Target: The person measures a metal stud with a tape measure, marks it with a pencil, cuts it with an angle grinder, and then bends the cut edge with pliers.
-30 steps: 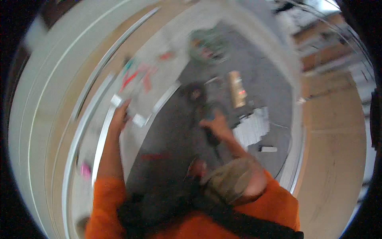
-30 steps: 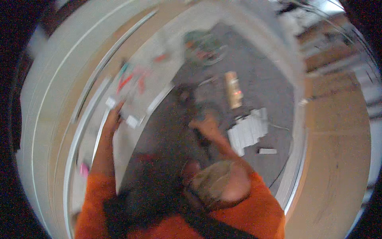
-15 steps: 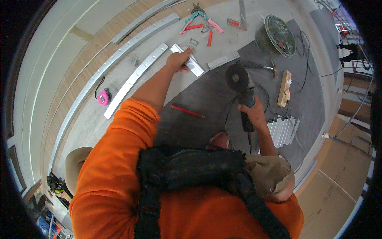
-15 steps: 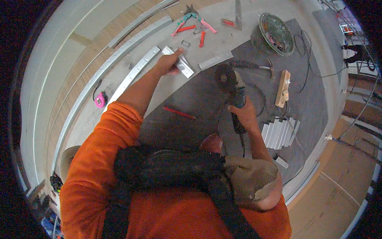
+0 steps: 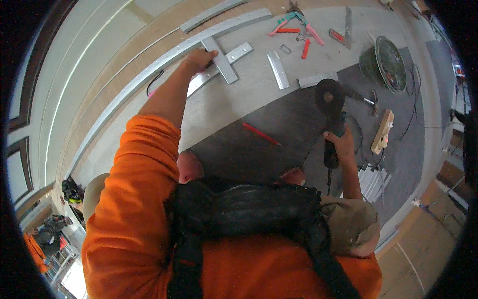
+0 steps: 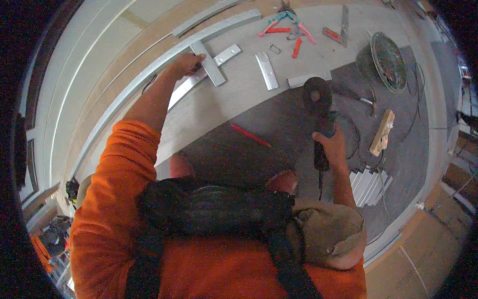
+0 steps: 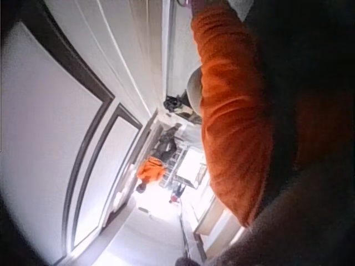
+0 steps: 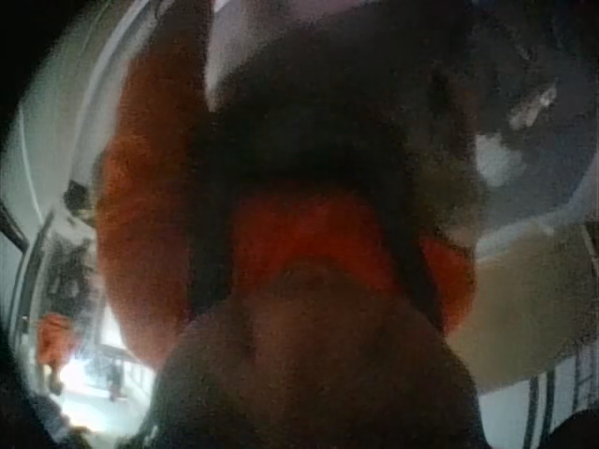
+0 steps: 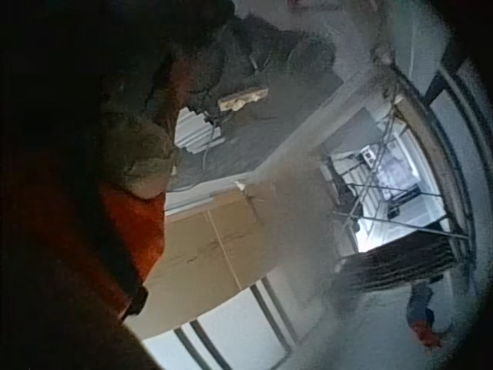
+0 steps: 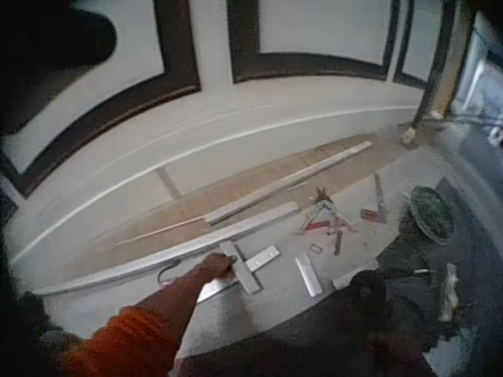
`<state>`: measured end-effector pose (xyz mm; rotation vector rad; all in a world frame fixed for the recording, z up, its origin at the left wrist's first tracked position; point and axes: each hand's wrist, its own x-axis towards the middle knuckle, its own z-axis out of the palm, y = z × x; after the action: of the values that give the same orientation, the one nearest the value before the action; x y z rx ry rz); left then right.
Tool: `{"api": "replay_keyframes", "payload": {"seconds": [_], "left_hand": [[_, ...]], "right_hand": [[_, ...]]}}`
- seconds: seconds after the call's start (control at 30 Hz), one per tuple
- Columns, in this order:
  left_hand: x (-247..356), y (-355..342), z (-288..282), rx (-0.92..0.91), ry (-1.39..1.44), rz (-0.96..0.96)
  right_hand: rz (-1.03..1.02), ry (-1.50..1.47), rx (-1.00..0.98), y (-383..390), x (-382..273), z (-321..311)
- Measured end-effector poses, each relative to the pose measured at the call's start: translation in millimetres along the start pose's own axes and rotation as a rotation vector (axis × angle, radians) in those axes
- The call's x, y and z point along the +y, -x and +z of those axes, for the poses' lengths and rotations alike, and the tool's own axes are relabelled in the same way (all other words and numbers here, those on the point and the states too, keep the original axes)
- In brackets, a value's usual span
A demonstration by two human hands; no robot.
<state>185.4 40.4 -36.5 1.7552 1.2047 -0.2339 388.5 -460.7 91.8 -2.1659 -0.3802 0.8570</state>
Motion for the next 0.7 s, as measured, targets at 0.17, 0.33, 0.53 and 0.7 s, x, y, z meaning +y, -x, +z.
{"api": "replay_keyframes", "payload": {"seconds": [0.17, 0.33, 0.53, 0.7], "left_hand": [[-25, 21, 49, -0.153, 0.320, -0.031], [-20, 45, 62, -0.250, 0.755, -0.032], [3, 51, 47, -0.017, 0.158, -0.135], [16, 32, 48, 0.042, -0.011, -0.088]], "right_hand": [[-0.069, 0.131, -0.031, -23, -15, 14], [-0.133, 0.391, -0.038, -23, -57, 39], [-0.265, 0.560, 0.020, -31, -17, 53], [-0.197, 0.608, -0.130, -21, -43, 71]]}}
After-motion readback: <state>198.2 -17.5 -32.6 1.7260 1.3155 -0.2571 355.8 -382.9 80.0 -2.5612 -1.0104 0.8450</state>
